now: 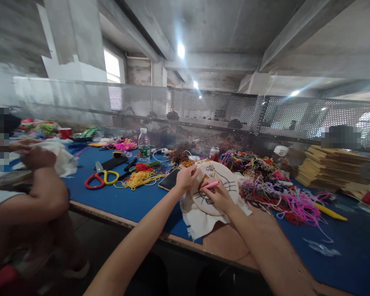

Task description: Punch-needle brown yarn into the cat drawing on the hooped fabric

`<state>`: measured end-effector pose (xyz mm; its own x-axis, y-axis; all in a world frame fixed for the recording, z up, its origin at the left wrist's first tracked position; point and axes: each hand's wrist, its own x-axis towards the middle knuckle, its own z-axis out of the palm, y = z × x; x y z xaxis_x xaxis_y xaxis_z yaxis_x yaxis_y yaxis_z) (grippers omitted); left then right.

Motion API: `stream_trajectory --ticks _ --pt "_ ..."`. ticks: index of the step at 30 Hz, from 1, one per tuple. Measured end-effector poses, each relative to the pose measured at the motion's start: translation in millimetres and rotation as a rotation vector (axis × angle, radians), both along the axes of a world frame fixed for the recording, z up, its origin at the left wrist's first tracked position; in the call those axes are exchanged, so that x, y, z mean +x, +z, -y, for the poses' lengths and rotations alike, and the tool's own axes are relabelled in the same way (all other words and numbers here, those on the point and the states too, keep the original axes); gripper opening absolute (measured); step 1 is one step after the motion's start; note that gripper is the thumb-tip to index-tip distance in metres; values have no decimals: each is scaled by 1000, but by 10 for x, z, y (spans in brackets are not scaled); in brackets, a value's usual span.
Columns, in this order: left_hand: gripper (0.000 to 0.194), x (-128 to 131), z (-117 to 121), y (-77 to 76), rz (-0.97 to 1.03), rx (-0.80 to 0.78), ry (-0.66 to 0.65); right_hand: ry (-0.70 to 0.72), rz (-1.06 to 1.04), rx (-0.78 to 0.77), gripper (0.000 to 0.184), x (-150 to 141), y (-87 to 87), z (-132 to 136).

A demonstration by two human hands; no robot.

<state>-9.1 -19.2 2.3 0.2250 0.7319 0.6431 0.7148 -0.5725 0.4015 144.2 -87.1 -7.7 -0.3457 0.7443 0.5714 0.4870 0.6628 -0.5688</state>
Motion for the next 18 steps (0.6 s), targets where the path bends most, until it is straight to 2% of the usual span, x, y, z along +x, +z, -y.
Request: stream_trajectory --ticks 4,8,13,18 --pt "34 -3 12 4 -13 -17 31 -16 87 103 9 -25 -51 -26" --pt "35 -1 18 24 -8 -43 35 -17 112 122 7 -28 -60 -25" --pt "36 -3 -1 14 -9 -29 13 -16 21 18 5 0 -30 -5" --pt "37 -9 -1 15 -26 -18 8 -90 -54 -53 8 35 -35 -19"
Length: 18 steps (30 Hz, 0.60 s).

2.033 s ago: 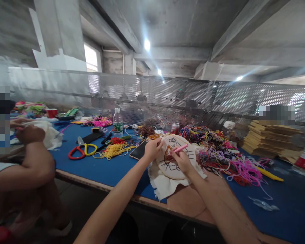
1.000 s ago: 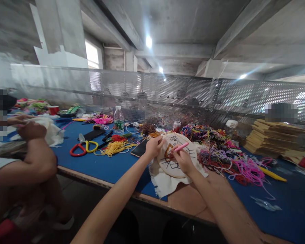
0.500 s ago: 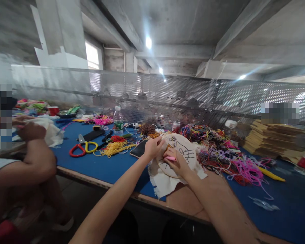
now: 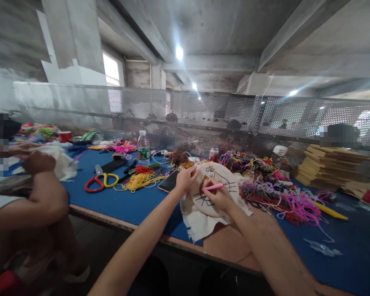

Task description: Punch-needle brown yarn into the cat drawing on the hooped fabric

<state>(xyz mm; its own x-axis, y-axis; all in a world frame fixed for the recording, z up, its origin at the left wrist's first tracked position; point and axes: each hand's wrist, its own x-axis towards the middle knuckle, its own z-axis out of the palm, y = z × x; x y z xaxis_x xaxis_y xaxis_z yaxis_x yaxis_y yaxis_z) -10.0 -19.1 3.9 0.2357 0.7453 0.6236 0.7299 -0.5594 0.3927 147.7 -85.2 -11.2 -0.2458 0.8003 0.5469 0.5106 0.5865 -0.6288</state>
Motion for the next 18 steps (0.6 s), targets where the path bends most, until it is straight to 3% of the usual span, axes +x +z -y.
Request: stream_trajectory --ticks 18 --pt "36 0 11 4 -1 -41 9 55 -115 -97 6 59 28 9"
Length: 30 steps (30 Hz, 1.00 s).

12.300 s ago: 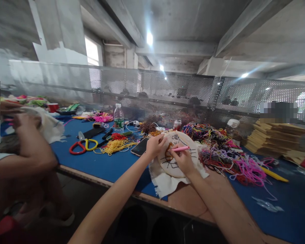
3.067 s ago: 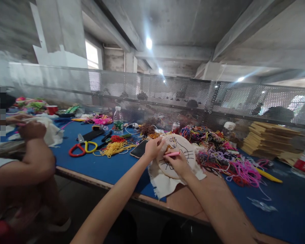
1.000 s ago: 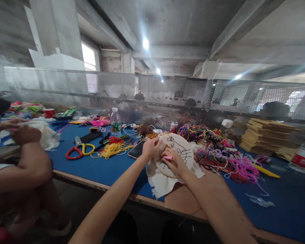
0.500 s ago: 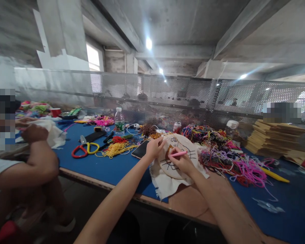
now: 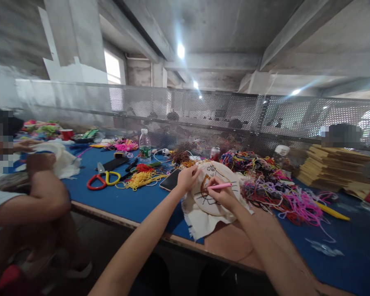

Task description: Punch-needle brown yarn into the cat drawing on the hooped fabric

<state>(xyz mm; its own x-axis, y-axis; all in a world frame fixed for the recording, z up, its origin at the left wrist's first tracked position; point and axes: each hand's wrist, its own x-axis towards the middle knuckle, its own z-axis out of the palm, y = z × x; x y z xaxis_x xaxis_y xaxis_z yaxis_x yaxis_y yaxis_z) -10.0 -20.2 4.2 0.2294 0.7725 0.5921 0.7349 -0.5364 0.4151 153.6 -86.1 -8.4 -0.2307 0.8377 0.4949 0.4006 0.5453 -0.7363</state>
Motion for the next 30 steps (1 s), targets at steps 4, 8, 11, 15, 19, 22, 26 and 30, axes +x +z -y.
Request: stream_trajectory --ticks 4,8,11,15,19,22,26,30 --pt "34 -4 -11 -9 7 13 -20 2 -10 -17 7 5 0 8" --pt "34 -4 -17 -16 7 27 -23 -7 -31 5 6 10 -7 9" --pt "34 -2 -17 -11 9 30 -22 -6 -38 8 6 12 -14 5" --pt "34 0 -10 -4 22 22 -24 6 -42 -2 7 13 -8 11" --pt "34 2 -2 -2 25 16 -13 0 -9 19 6 15 16 28" --pt "35 1 -1 -1 29 16 -20 -15 21 34 5 16 19 31" --pt "36 0 -4 -10 21 27 -21 -35 91 40 6 -19 -9 24" --pt "35 7 -4 -25 18 38 1 -132 251 109 9 -104 -29 16"
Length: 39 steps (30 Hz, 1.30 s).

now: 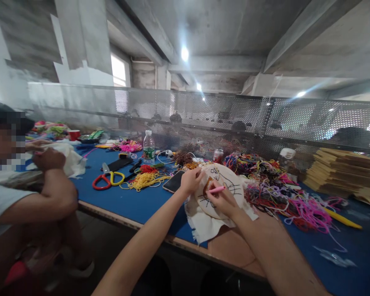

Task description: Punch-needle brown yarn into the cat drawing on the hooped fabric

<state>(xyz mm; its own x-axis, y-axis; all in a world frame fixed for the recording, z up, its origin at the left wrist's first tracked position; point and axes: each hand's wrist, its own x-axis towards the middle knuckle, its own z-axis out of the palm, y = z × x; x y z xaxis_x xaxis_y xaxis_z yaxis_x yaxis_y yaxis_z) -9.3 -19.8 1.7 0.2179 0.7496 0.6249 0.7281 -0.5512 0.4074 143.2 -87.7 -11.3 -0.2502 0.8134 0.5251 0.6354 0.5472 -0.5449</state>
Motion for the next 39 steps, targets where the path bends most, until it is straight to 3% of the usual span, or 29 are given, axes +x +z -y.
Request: stream_trajectory --ticks 7,16,39 --pt "37 2 20 20 -15 9 12 47 88 137 10 -55 -25 -33" --pt "35 -4 7 15 15 -49 -7 19 1 -34 15 84 39 -29" --pt "33 -3 9 28 25 -42 -34 95 -208 -184 17 156 49 -21"
